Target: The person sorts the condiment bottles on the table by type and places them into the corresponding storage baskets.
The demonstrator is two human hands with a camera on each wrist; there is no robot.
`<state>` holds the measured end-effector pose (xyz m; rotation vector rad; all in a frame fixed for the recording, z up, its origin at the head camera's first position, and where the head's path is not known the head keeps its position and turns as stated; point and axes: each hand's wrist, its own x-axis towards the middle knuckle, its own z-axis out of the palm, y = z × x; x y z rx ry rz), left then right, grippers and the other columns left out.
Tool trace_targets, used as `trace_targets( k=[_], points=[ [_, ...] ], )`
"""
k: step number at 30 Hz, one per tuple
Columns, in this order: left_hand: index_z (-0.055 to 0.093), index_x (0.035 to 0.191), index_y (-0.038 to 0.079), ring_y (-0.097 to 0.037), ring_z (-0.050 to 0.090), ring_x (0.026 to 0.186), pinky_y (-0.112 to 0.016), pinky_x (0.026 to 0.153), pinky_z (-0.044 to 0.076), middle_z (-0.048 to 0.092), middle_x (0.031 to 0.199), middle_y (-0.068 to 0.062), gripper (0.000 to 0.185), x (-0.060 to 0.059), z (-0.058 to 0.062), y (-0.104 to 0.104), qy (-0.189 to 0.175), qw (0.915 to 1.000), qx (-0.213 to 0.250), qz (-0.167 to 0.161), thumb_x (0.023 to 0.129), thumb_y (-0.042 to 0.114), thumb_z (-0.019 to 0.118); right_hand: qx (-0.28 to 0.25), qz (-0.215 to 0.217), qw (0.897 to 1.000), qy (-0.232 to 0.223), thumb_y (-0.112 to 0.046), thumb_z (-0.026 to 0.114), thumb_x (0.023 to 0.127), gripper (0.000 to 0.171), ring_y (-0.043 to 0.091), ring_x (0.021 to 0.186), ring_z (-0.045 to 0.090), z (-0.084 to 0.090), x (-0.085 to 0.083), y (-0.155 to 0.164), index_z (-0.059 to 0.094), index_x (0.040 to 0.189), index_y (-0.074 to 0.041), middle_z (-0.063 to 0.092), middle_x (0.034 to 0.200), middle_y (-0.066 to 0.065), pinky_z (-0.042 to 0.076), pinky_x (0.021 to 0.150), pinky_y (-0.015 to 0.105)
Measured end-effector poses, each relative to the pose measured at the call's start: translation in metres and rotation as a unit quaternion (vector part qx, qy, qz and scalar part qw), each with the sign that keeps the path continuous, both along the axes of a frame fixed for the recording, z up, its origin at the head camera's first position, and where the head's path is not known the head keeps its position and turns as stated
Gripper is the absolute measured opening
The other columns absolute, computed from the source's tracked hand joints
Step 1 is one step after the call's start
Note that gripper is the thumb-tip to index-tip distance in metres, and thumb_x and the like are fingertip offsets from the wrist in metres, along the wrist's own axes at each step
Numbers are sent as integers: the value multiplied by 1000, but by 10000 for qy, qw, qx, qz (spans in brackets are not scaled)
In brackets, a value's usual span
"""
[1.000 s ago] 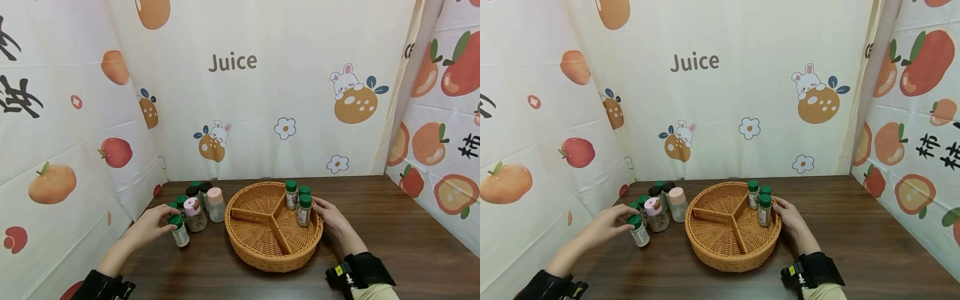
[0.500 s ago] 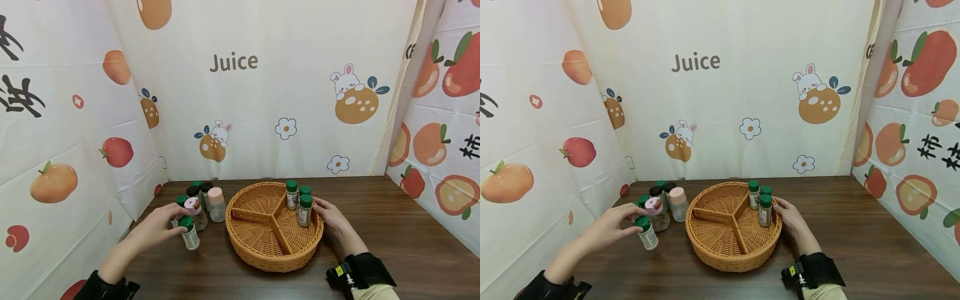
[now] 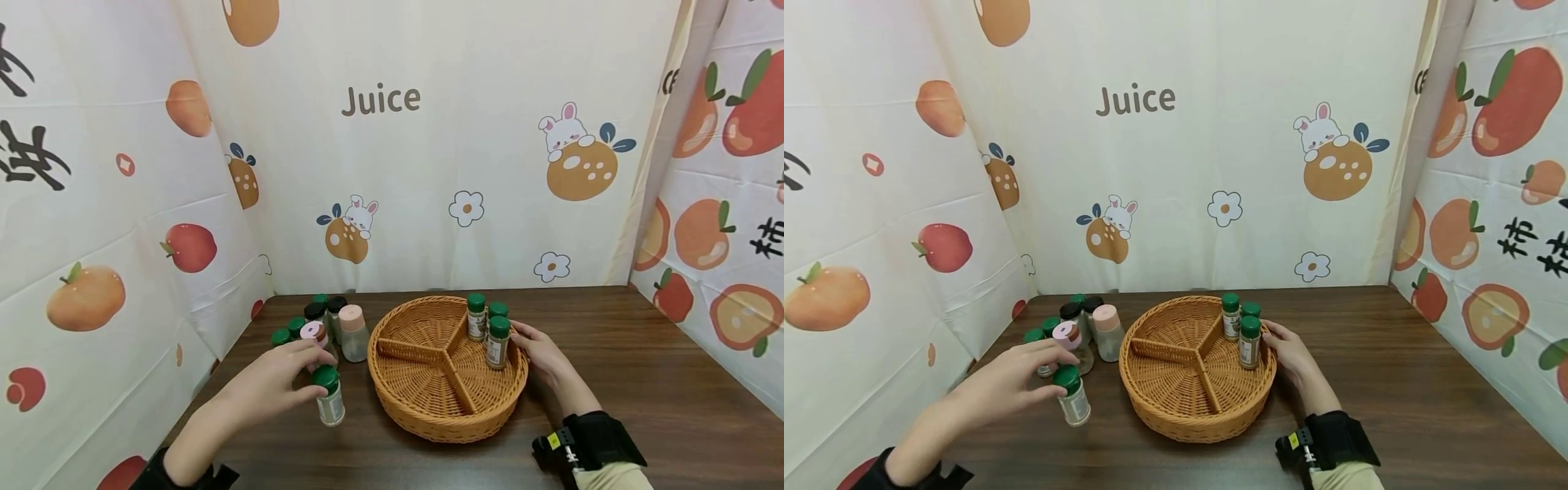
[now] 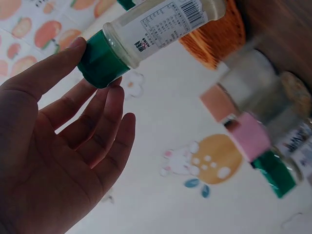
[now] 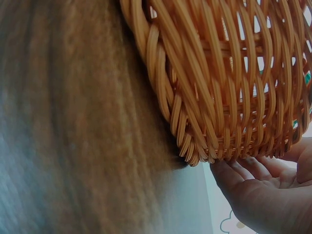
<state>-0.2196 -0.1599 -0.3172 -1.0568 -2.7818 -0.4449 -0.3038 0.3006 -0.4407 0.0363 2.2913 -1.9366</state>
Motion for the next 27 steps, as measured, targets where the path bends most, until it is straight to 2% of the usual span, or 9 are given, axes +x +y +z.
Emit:
trace_targets(
  k=[7, 12, 17, 23, 27],
  points=[
    [68, 113, 23, 0, 57, 93, -26, 84, 54, 60, 107, 17, 29, 15, 11, 24, 138, 9987, -385, -310, 87, 33, 77, 21, -13, 10000, -22, -19, 30, 110, 55, 44, 149, 23, 1, 0, -1, 13, 158, 1, 19, 161, 31, 42, 110, 38],
    [68, 117, 25, 2, 57, 98, -28, 90, 54, 60, 109, 17, 31, 21, 18, 40, -14, 9955, -686, -653, 89, 34, 75, 17, -45, 10000, -16, -19, 30, 110, 55, 44, 148, 25, 0, 0, 0, 14, 158, 1, 20, 160, 31, 45, 106, 35],
    [65, 117, 28, 0, 57, 103, -28, 95, 53, 60, 113, 16, 31, 24, 22, 54, 22, 9893, -914, -1137, 88, 33, 76, 5, -26, 10000, -29, -19, 29, 110, 55, 44, 149, 24, 0, 0, 0, 13, 158, 1, 19, 160, 31, 44, 108, 38],
    [65, 117, 26, 5, 52, 87, -17, 84, 51, 59, 107, 14, 33, 30, 30, 71, 154, 9754, -1164, -1864, 87, 31, 78, -12, -38, 10000, -23, -19, 30, 110, 55, 43, 148, 25, 1, 1, -1, 13, 158, 1, 20, 160, 31, 48, 99, 27],
    [64, 117, 26, 4, 55, 92, -15, 84, 50, 59, 107, 13, 34, 34, 32, 81, 436, 9616, -1492, -2260, 87, 33, 78, -18, -49, 10000, -2, -19, 30, 110, 55, 42, 147, 27, 1, 2, -1, 14, 158, 2, 22, 160, 31, 49, 93, 22]
  ],
)
